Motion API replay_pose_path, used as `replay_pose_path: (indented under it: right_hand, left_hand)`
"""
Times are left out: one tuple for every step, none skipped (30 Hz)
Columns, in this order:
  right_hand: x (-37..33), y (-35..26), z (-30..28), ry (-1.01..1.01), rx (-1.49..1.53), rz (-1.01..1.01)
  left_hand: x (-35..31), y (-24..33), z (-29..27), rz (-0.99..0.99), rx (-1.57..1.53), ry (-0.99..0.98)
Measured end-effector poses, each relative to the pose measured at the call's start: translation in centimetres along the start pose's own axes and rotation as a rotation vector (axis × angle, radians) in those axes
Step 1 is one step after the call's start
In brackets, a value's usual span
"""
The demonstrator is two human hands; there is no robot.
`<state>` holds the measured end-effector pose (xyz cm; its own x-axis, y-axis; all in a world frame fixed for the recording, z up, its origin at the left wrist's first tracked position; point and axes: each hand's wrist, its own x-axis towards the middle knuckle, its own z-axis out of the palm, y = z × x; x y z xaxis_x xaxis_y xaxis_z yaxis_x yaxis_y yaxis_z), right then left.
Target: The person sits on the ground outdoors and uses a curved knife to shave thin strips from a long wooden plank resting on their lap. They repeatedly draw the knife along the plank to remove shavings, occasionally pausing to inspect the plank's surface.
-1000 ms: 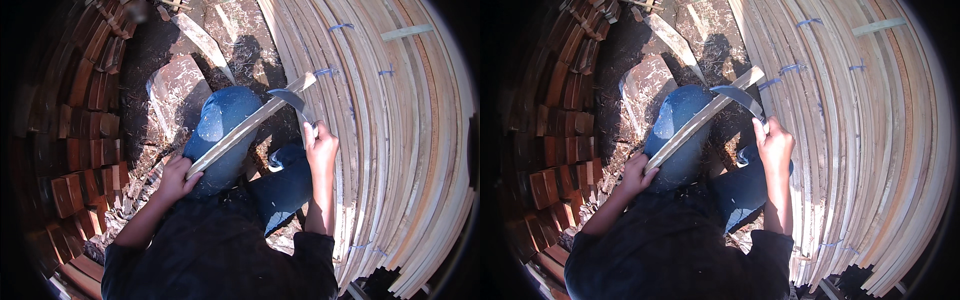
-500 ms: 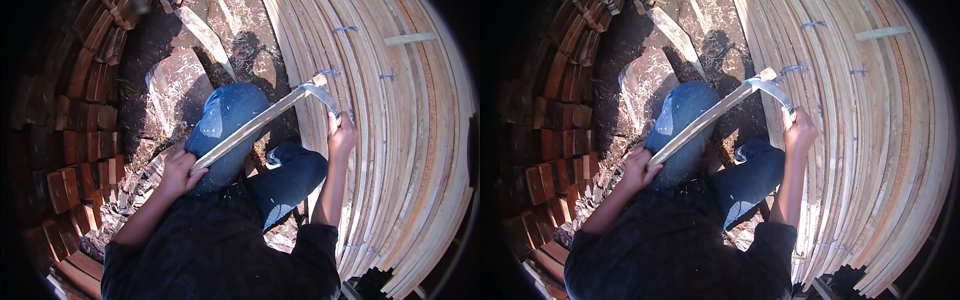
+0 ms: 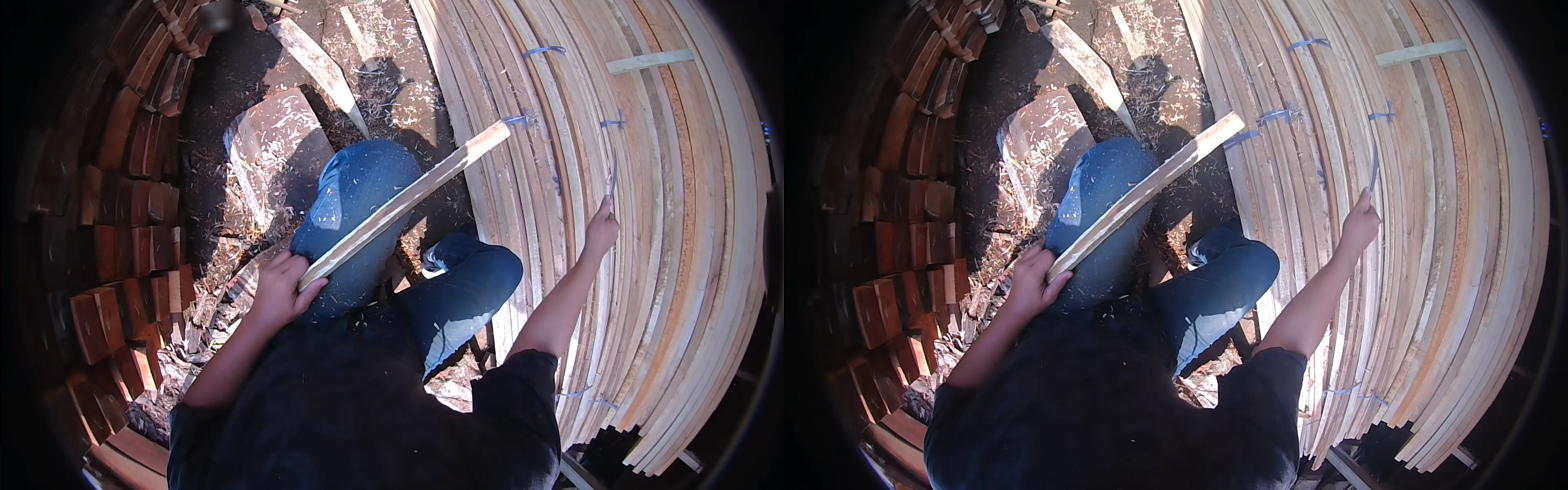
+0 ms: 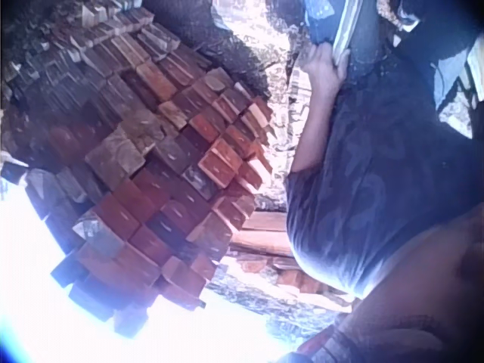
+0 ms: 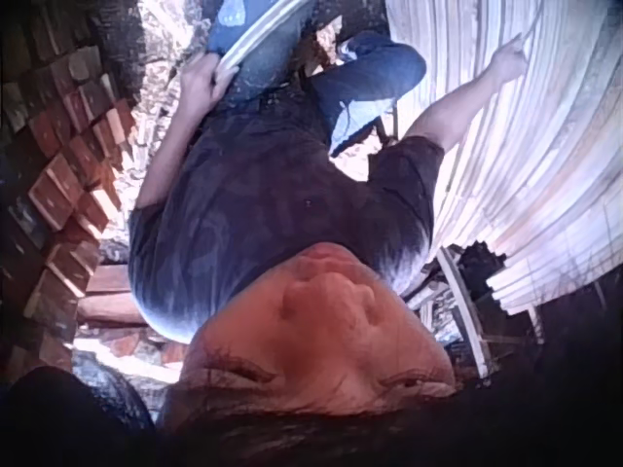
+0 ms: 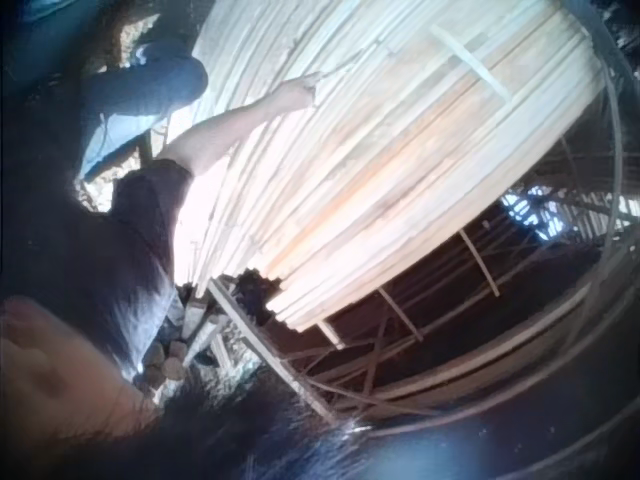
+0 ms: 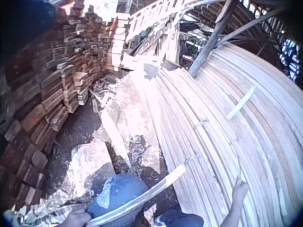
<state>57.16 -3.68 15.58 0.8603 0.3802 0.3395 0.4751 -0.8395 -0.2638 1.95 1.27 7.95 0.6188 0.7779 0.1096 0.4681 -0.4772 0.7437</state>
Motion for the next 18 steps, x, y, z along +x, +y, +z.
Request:
replay_pose_path:
  right_hand:
    - [-0.3, -0.3, -1.3, -0.008, 0.079, 0.057]
    - [-1.0, 0.4, -1.4, 0.04, 0.235, -0.03]
    - [-2.8, -0.3, -1.7, -0.026, 0.32, -0.074]
    - [-5.5, -1.7, -1.7, -0.096, 0.4, -0.111]
    - [-8.1, -3.0, -1.4, -0.148, 0.437, -0.214]
    - [-11.4, -4.4, -1.2, -0.209, 0.469, -0.307]
    - [-14.7, -6.7, -1.9, -0.338, 0.466, -0.312]
    - [-17.2, -7.4, -1.4, -0.442, 0.556, -0.383]
    - [-19.6, -9.5, -2.2, -0.486, 0.451, -0.487]
    - [-21.4, -11.2, -2.8, -0.53, 0.434, -0.602]
    - [-22.6, -11.5, -2.1, -0.514, 0.389, -0.745]
    - [-23.3, -12.4, -2.3, -0.577, 0.39, -0.749]
    - [-23.6, -12.5, -1.9, -0.622, 0.36, -0.735]
    - [-23.2, -12.6, -1.8, -0.572, 0.371, -0.771]
    - [-22.5, -12.7, -1.8, -0.522, 0.382, -0.806]
    - [-21.3, -12.6, -1.8, -0.448, 0.325, -0.733]
    - [-19.9, -12.0, -1.4, -0.385, 0.276, -0.667]
    - [-17.6, -10.9, -1.1, -0.333, 0.286, -0.663]
  left_hand:
    - [0.4, 0.1, -0.3, -0.013, 0.016, 0.017]
    - [0.5, 0.2, -0.3, -0.02, 0.014, 0.029]
    - [0.4, 0.5, -0.3, -0.024, 0.008, 0.019]
    - [0.4, 0.4, -0.3, -0.029, -0.001, 0.002]
    - [0.5, 0.1, -0.3, -0.025, -0.006, -0.022]
    - [0.4, -0.2, -0.1, -0.034, -0.023, -0.049]
    - [0.1, -0.2, -0.1, -0.053, -0.016, -0.054]
    - [0.0, -0.2, 0.0, -0.061, -0.011, -0.058]
    - [0.0, -0.1, 0.0, -0.068, 0.001, -0.058]
    - [-0.1, -0.3, 0.2, -0.056, 0.005, -0.05]
    - [0.0, -0.4, 0.2, -0.052, 0.005, -0.053]
    - [-0.1, -0.4, 0.4, -0.05, 0.005, -0.049]
    - [-0.1, -0.5, 0.5, -0.049, 0.005, -0.046]
    - [0.0, -0.4, 0.4, -0.048, 0.005, -0.037]
    - [0.1, -0.3, 0.3, -0.051, 0.014, -0.037]
    - [0.1, -0.2, 0.3, -0.055, 0.022, -0.037]
    - [-0.3, -0.1, 0.3, -0.071, 0.037, -0.033]
    - [-0.2, 0.2, 0.2, -0.063, 0.033, -0.033]
